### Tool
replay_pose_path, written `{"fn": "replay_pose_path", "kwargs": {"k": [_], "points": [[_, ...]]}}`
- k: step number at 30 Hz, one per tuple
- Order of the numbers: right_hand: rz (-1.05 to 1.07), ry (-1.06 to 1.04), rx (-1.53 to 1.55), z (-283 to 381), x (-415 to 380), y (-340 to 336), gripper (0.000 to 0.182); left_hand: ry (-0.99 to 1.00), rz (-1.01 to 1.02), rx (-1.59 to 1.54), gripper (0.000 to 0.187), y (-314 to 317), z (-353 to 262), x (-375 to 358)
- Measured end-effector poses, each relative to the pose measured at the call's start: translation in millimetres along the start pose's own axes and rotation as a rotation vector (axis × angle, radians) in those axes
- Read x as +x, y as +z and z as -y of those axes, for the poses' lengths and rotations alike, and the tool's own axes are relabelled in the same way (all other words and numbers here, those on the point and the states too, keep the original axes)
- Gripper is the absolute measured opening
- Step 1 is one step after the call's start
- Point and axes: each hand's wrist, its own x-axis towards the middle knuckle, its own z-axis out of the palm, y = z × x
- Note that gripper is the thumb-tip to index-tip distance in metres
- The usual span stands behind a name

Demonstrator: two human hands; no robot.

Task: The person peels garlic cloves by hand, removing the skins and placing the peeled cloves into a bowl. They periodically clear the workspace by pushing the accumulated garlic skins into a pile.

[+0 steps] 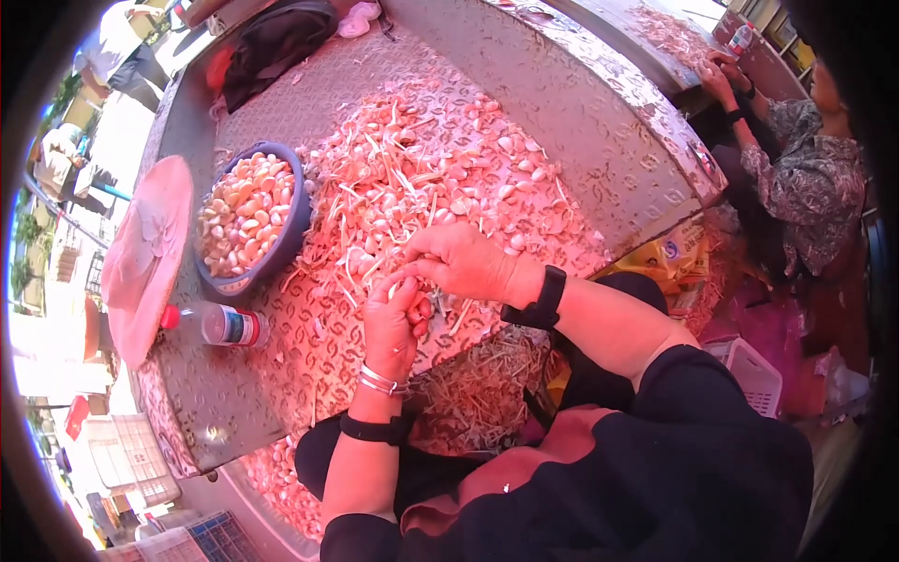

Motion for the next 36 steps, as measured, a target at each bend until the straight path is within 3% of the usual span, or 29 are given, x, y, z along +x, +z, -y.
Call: {"fn": "replay_pose_path", "kwargs": {"k": [2, 5, 8, 10, 13, 22, 24, 26, 28, 30, 32, 36], "points": [[0.051, -0.078, -0.123, -2.6, 2.4, -4.6, 0.009, 0.004, -0.006, 0.013, 0.017, 4.6, 2.1, -3.9], [0.008, -0.021, -0.181, -2.4, -0.5, -1.9, 0.009, -0.006, -0.026, 0.022, 0.017, 9.8, 1.4, -4.6], [-0.009, 0.096, -0.073, -1.0, -4.7, 8.4, 0.008, -0.007, -0.009, -0.009, 0.017, 4.7, 4.6, 1.4], [-0.111, -0.001, -0.067, -13.8, -12.0, 24.2, 0.007, -0.018, -0.081, 0.052, 0.017, 5.8, 5.9, 3.0], [0.019, 0.159, 0.018, -6.7, -8.8, 16.3, 0.006, -0.010, -0.085, 0.075, 0.014, 3.3, 8.6, 6.4], [0.344, 0.149, -0.035, -2.5, 4.5, -5.0, 0.012, -0.103, 0.029, 0.243, 0.010, 4.8, 4.9, -0.9], [0.324, 0.119, -0.097, 4.9, 0.7, -5.3, 0.013, -0.062, 0.054, 0.073, 0.010, 7.7, 9.0, -1.3], [0.100, 0.019, -0.094, 8.1, -3.2, -1.5, 0.014, -0.076, 0.053, 0.002, 0.009, 8.4, 8.6, -1.9], [0.099, -0.025, -0.103, 3.9, -2.0, 0.7, 0.014, -0.064, 0.080, -0.026, 0.007, 7.9, 7.8, -1.4], [0.103, -0.067, -0.107, 3.6, -1.3, 0.7, 0.015, -0.090, 0.114, -0.032, 0.007, 1.9, 9.9, 1.1], [0.349, -0.060, -0.139, 5.4, 1.0, -8.6, 0.016, -0.116, 0.150, -0.035, 0.006, -1.1, 13.3, 2.7], [0.354, -0.136, -0.224, 5.0, -1.6, -3.3, 0.016, -0.070, 0.047, 0.078, 0.005, 9.2, 10.8, -2.8]]}}
